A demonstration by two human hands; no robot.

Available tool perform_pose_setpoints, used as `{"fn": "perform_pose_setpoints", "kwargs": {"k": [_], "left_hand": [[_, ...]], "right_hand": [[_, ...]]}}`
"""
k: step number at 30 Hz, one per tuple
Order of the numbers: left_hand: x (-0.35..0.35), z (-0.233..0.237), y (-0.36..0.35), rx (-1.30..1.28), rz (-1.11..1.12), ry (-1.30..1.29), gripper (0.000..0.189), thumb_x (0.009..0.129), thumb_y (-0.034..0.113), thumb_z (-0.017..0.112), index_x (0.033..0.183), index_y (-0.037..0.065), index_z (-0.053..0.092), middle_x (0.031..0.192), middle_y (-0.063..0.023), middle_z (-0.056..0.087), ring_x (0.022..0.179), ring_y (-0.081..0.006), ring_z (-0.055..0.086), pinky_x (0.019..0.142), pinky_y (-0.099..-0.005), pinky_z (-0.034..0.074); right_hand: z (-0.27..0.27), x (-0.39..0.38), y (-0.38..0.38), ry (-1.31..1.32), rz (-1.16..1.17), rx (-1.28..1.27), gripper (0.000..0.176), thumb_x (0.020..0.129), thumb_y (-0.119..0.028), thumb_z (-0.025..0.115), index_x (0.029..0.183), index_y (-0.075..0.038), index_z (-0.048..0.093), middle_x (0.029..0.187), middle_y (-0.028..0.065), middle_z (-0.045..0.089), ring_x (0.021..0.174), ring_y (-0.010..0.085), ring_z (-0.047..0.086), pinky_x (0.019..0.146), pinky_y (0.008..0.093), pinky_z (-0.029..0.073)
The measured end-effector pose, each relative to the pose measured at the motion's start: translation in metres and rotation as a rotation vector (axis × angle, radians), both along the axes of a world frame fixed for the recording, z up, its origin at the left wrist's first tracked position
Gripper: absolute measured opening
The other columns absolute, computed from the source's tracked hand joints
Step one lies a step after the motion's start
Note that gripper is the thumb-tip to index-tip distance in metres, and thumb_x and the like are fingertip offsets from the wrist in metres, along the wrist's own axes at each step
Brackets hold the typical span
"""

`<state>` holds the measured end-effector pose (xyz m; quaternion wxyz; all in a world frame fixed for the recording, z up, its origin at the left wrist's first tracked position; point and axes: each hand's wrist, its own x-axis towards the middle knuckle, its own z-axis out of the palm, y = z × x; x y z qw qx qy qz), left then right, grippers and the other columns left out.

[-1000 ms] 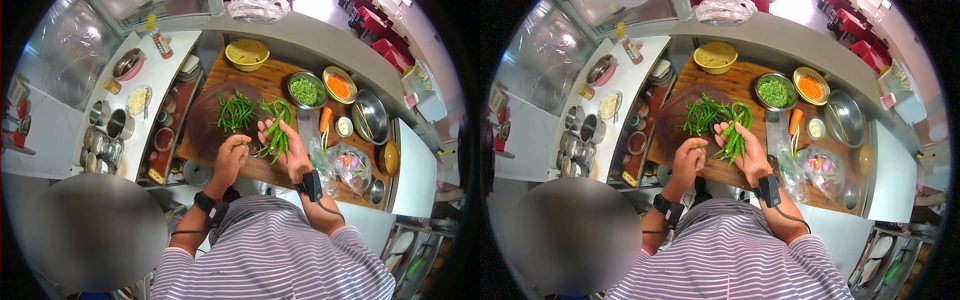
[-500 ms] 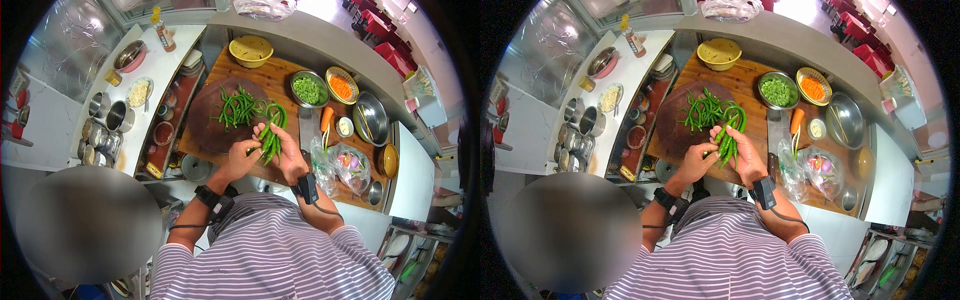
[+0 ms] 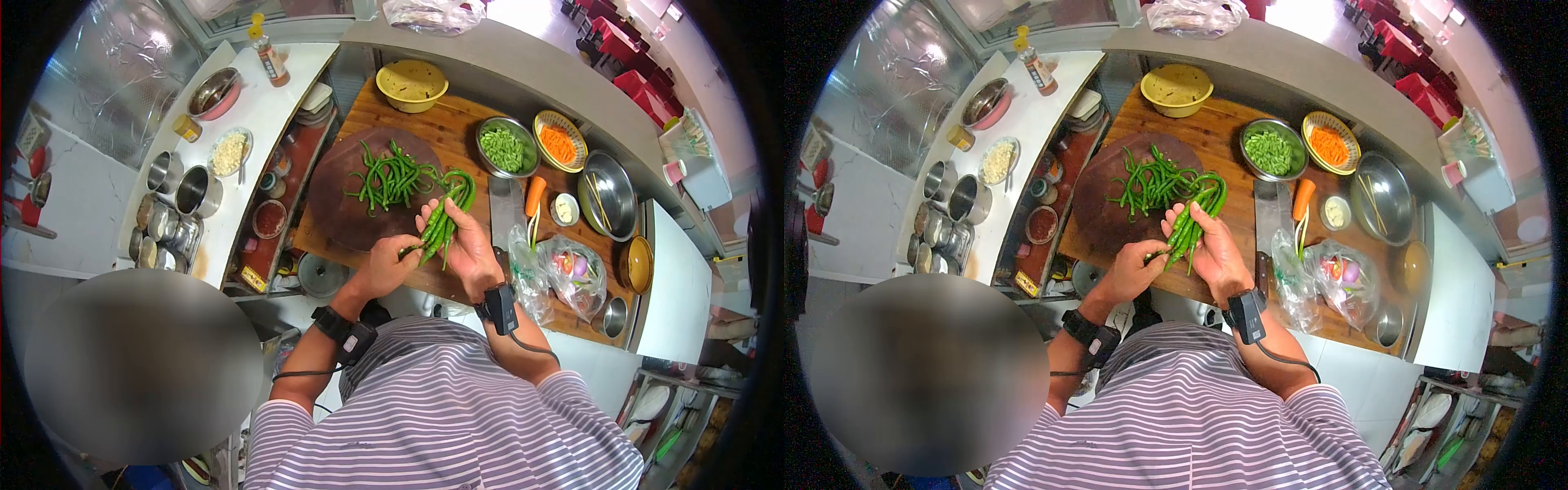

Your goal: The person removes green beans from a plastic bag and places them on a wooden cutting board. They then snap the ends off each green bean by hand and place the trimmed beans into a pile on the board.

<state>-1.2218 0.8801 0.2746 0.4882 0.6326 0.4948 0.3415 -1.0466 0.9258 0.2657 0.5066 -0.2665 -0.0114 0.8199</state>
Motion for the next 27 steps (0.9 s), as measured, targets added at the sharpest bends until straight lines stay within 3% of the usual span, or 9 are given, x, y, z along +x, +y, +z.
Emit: {"fn": "perform_pose_setpoints", "kwargs": {"k": [3, 5, 6, 8, 12, 19, 21, 25, 27], "left_hand": [[0.0, -0.001, 0.002, 0.106, -0.035, 0.016, 0.018, 0.09, 0.013, 0.06, 0.098, -0.002, 0.065, 0.075, -0.0142, 0.062, 0.066, -0.0154, 0.056, 0.062, -0.0341, 0.046], [0.002, 0.001, 0.003, 0.12, -0.033, 0.039, 0.015, 0.086, 0.011, 0.057, 0.089, -0.003, 0.064, 0.073, -0.019, 0.059, 0.066, -0.0287, 0.06, 0.063, -0.0397, 0.047], [0.003, -0.002, 0.003, 0.12, -0.032, 0.039, 0.015, 0.086, 0.011, 0.057, 0.089, -0.003, 0.064, 0.073, -0.019, 0.059, 0.066, -0.0287, 0.06, 0.063, -0.0397, 0.047], [0.007, -0.011, 0.002, 0.145, 0.062, 0.139, 0.014, 0.085, 0.009, 0.053, 0.083, -0.003, 0.06, 0.072, -0.0207, 0.057, 0.065, -0.0324, 0.059, 0.062, -0.0418, 0.046], [0.02, -0.02, -0.006, 0.22, 0.222, 0.057, 0.013, 0.084, 0.007, 0.05, 0.082, -0.003, 0.057, 0.072, -0.0218, 0.057, 0.066, -0.0345, 0.059, 0.061, -0.0422, 0.045], [0.038, -0.021, -0.018, 0.157, 0.442, -0.182, 0.015, 0.087, 0.008, 0.045, 0.086, -0.002, 0.056, 0.069, -0.0131, 0.056, 0.061, -0.0208, 0.055, 0.057, -0.0369, 0.044], [0.046, -0.026, -0.019, 0.113, 0.514, -0.267, 0.015, 0.088, 0.008, 0.044, 0.086, -0.001, 0.055, 0.069, -0.0098, 0.056, 0.06, -0.0168, 0.053, 0.056, -0.0352, 0.043], [0.048, -0.028, -0.02, 0.001, 0.597, -0.625, 0.014, 0.09, 0.007, 0.04, 0.087, 0.003, 0.053, 0.067, -0.0014, 0.048, 0.058, -0.0088, 0.044, 0.052, -0.0267, 0.037], [0.04, -0.029, -0.022, -0.062, 0.613, -0.797, 0.013, 0.09, 0.006, 0.04, 0.087, 0.004, 0.052, 0.067, 0.0008, 0.045, 0.057, -0.0067, 0.04, 0.051, -0.0241, 0.035]], "right_hand": [[0.002, 0.0, -0.001, -0.024, 0.022, 0.066, 0.023, 0.096, -0.018, 0.061, 0.112, -0.002, 0.055, 0.107, 0.0109, 0.064, 0.1, 0.0254, 0.064, 0.092, 0.0458, 0.055], [0.005, 0.0, -0.004, -0.038, 0.038, 0.101, 0.022, 0.097, -0.018, 0.061, 0.112, -0.002, 0.054, 0.105, 0.01, 0.063, 0.098, 0.0246, 0.064, 0.091, 0.0455, 0.055], [0.007, -0.002, -0.006, -0.078, 0.021, 0.124, 0.022, 0.097, -0.018, 0.06, 0.111, -0.003, 0.054, 0.102, 0.0089, 0.063, 0.095, 0.0236, 0.064, 0.089, 0.0446, 0.056], [0.012, -0.007, -0.008, -0.117, 0.004, 0.149, 0.021, 0.098, -0.019, 0.059, 0.111, -0.003, 0.053, 0.1, 0.0078, 0.062, 0.092, 0.0226, 0.063, 0.087, 0.0436, 0.056], [0.015, -0.01, -0.008, -0.112, -0.023, 0.189, 0.02, 0.099, -0.02, 0.057, 0.108, -0.003, 0.053, 0.097, 0.0073, 0.06, 0.089, 0.0218, 0.062, 0.085, 0.042, 0.055], [0.003, -0.014, -0.002, 0.322, -0.015, 0.081, 0.019, 0.099, -0.019, 0.056, 0.107, -0.003, 0.053, 0.095, 0.0068, 0.059, 0.09, 0.0213, 0.059, 0.092, 0.0443, 0.051], [0.004, -0.016, -0.002, 0.332, -0.01, 0.072, 0.019, 0.099, -0.019, 0.056, 0.107, -0.003, 0.053, 0.095, 0.0067, 0.059, 0.09, 0.0213, 0.059, 0.092, 0.0433, 0.05], [0.009, -0.017, 0.002, 0.52, -0.007, 0.003, 0.02, 0.099, -0.021, 0.056, 0.105, -0.002, 0.053, 0.094, 0.0072, 0.059, 0.089, 0.0221, 0.056, 0.09, 0.0396, 0.049], [0.003, 0.0, 0.014, 0.456, -0.065, 0.096, 0.021, 0.1, -0.023, 0.054, 0.104, -0.002, 0.053, 0.093, 0.008, 0.058, 0.089, 0.0231, 0.055, 0.088, 0.0382, 0.048]]}}
